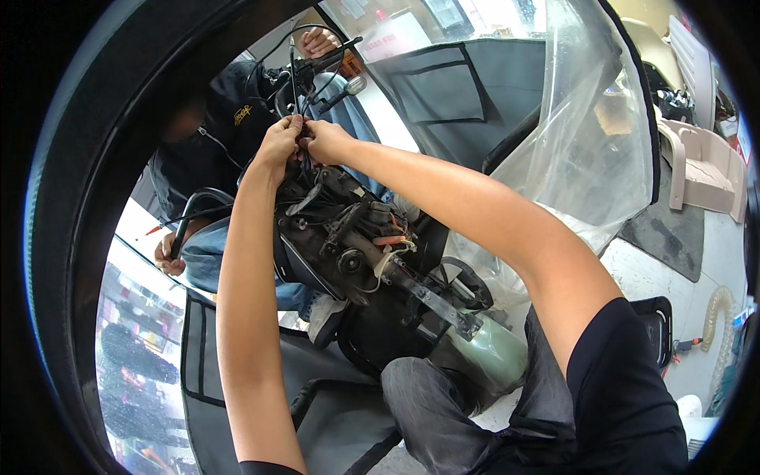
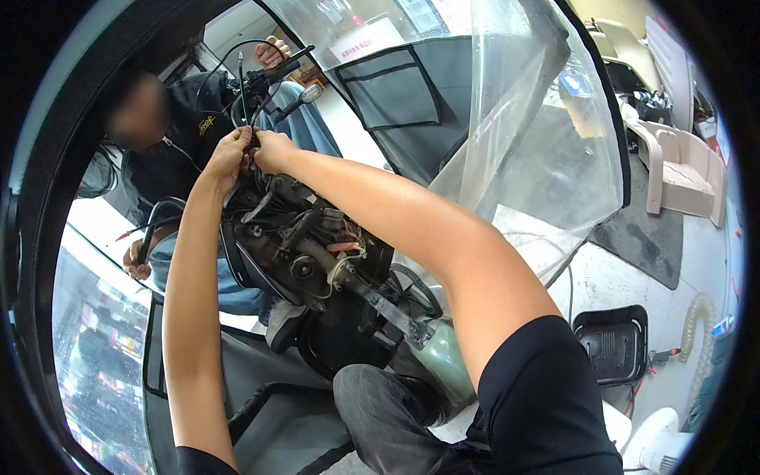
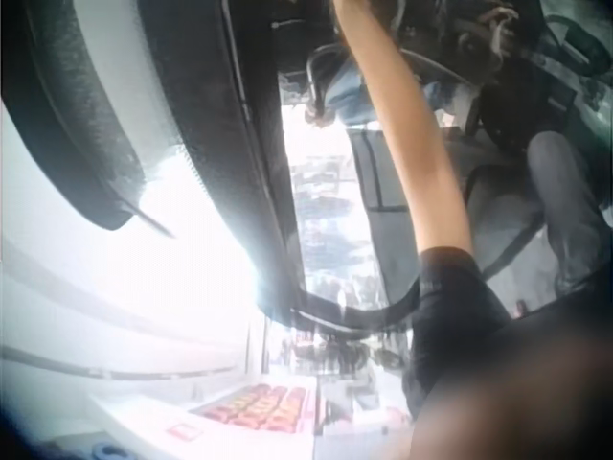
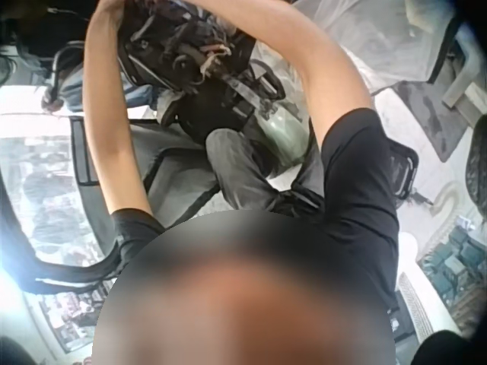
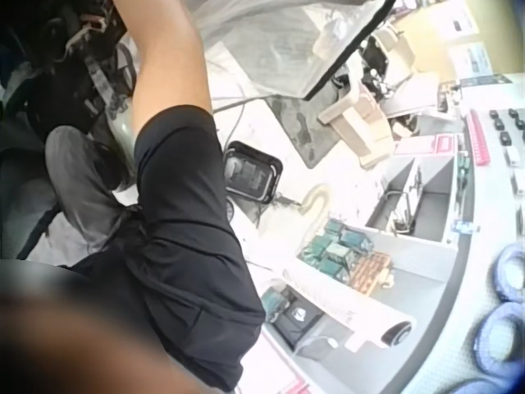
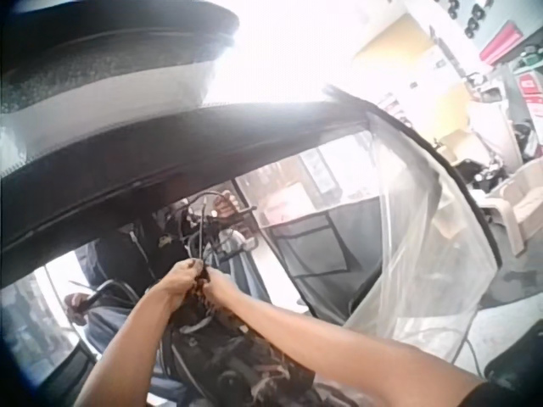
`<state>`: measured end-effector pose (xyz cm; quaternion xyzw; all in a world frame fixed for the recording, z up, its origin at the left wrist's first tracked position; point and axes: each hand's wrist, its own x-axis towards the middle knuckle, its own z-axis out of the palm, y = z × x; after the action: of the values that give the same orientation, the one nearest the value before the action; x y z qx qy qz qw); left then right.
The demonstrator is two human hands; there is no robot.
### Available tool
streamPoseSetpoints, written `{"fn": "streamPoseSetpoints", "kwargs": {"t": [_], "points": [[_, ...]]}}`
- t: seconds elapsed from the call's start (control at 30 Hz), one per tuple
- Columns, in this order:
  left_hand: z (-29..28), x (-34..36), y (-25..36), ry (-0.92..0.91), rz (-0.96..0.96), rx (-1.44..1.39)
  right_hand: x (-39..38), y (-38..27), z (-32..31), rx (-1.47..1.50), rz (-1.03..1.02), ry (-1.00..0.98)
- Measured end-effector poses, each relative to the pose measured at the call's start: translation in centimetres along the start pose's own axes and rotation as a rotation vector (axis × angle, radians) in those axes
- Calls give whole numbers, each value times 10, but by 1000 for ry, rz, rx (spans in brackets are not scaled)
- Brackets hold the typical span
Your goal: The person repairs a scooter's electrical system by connecting wires and securing components under the handlebars. They use a power drill to fasten parts and work alongside another person who holds the scooter steady.
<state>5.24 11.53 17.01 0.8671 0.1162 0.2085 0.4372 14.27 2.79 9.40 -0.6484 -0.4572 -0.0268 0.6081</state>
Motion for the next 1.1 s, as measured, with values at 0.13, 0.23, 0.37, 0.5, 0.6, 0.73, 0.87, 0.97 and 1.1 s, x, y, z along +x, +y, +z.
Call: {"fn": "streamPoseSetpoints", "kwargs": {"t": [0.13, 0.23, 0.37, 0.5, 0.6, 0.73, 0.87, 0.97, 1.1], "points": [[0, 10, -12, 43, -19, -116, -3, -1, -2, 11, -2, 16], [-3, 29, -24, 48, -64, -192, -4, 2, -7, -8, 24, 17], [-2, 52, -32, 329, -159, -284, -4, -2, 2, 126, 97, -17], [24, 24, -27, 371, -21, -352, -13, 6, 0, 148, 65, 30], [5, 22, -29, 218, -27, -477, -6, 12, 6, 106, -2, 58], [7, 6, -28, 145, 14, -559, -8, 14, 13, 168, -10, 77], [4, 5, -30, 209, 17, -462, -10, 12, 15, 206, -9, 36], [8, 0, -32, 220, 69, -489, -13, 12, 16, 158, -6, 93], [14, -9, -30, 239, 137, -391, -11, 14, 16, 147, 10, 118]]}}
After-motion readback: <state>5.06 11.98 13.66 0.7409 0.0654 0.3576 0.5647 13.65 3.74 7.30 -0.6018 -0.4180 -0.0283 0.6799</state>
